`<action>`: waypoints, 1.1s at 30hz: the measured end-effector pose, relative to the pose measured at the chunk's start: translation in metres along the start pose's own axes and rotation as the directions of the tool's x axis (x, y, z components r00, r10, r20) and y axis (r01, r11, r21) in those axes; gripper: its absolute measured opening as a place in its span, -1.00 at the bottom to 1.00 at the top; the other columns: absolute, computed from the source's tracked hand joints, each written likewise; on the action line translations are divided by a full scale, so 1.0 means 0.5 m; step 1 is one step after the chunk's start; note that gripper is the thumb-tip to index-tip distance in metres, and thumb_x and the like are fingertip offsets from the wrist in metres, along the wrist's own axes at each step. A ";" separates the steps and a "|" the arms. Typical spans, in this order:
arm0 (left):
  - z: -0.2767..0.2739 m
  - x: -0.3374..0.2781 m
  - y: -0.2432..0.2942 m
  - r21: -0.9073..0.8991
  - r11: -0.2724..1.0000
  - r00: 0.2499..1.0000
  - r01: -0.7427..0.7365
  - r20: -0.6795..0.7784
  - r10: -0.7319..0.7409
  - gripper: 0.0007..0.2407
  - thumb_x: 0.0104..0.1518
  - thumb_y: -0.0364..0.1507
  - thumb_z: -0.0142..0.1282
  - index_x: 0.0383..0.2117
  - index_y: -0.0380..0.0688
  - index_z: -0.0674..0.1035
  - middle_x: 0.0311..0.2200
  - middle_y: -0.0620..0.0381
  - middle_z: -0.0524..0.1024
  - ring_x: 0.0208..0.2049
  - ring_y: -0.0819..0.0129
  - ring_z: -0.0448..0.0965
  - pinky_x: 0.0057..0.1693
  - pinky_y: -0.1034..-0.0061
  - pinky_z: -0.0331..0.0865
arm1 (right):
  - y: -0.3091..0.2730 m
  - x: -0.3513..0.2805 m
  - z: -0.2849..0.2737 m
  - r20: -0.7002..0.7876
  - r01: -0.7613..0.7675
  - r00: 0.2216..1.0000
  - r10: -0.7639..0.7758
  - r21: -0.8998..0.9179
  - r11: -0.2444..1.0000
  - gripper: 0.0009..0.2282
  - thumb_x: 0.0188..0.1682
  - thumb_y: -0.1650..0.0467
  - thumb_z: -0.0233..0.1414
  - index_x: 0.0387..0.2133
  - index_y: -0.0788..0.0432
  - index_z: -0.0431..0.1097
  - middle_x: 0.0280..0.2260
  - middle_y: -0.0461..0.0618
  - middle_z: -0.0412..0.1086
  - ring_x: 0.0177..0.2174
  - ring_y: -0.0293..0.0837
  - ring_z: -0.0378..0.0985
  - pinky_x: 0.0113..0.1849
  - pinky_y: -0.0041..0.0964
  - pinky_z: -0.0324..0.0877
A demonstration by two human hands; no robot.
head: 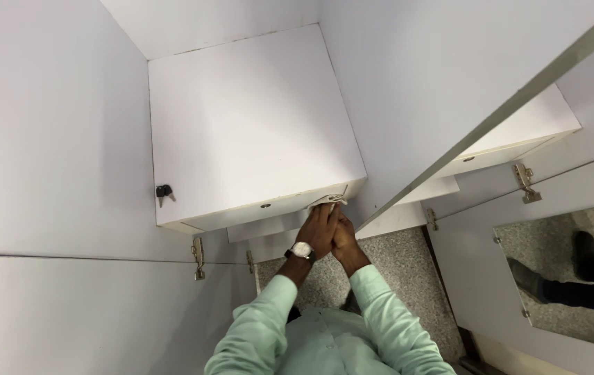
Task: The person cleans the interior of a white wall-mounted cabinet using a cloth. They wipe the top surface, open a drawer to clean its interior, and then close the drawer. The person also uses a key to unlock and lock the cabinet door.
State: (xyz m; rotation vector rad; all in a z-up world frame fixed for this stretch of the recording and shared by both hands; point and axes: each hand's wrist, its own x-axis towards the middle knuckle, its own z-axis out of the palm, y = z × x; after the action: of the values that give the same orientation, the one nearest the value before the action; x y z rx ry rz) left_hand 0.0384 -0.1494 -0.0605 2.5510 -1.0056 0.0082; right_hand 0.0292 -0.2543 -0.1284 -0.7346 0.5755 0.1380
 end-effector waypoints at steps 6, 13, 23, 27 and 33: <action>-0.141 -0.082 0.022 -0.168 0.984 0.954 -0.056 -0.299 0.003 -0.54 0.18 -0.60 0.05 0.27 -0.28 0.36 0.27 -0.29 0.29 0.29 -0.21 0.37 0.27 0.14 0.45 | -0.075 -0.136 0.107 0.258 0.476 0.879 -0.402 -0.540 0.695 -0.79 0.10 0.50 0.01 -0.03 0.24 0.48 -0.24 0.07 0.56 -0.32 -0.20 0.56 -0.30 -0.36 0.46; -0.274 -0.116 0.003 0.061 0.987 0.854 0.147 -0.512 -0.095 -0.53 0.19 -0.50 0.05 0.29 -0.25 0.38 0.32 -0.23 0.24 0.33 -0.13 0.29 0.38 -0.05 0.18 | -0.225 -0.217 0.304 0.544 0.565 0.773 -0.326 -0.825 -0.036 -0.81 0.05 0.39 0.14 -0.10 0.15 0.50 -0.17 0.02 0.55 -0.39 -0.15 0.61 -0.30 -0.32 0.53; -0.284 -0.103 -0.119 0.061 0.946 0.865 0.318 -0.427 -0.263 -0.58 0.35 -0.34 -0.09 0.30 -0.26 0.36 0.35 -0.11 0.29 0.41 0.04 0.22 0.47 0.05 0.01 | -0.133 -0.182 0.391 0.836 0.694 0.439 -0.330 -0.548 -0.467 -0.64 0.19 0.32 -0.09 0.19 0.24 0.35 0.20 0.18 0.35 0.23 0.12 0.32 0.23 0.04 0.18; -0.303 -0.060 -0.155 0.122 0.944 0.931 0.305 -0.246 -0.269 -0.55 0.36 -0.26 -0.23 0.30 -0.25 0.35 0.33 -0.14 0.26 0.40 0.03 0.17 0.46 0.02 -0.10 | -0.166 -0.115 0.409 0.822 0.697 0.516 -0.242 -0.567 -0.440 -0.60 0.22 0.28 -0.17 0.25 0.21 0.27 0.28 0.18 0.23 0.30 0.12 0.16 0.26 0.03 0.04; -0.310 0.061 -0.190 0.070 0.958 0.945 0.278 -0.197 -0.260 -0.47 0.25 -0.26 -0.20 0.34 -0.28 0.27 0.39 -0.14 0.14 0.43 0.05 0.04 0.45 0.09 -0.16 | -0.223 -0.064 0.395 0.778 0.586 0.535 -0.329 -0.622 -0.518 -0.62 0.19 0.31 -0.16 0.24 0.15 0.28 0.31 0.04 0.21 0.32 0.01 0.15 0.30 0.00 0.03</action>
State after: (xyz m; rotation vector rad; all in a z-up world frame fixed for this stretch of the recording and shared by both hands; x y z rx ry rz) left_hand 0.1446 -0.0501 0.0529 2.6954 -0.5936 0.2206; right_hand 0.1256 -0.2026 0.0729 -2.6107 -0.4432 -0.4312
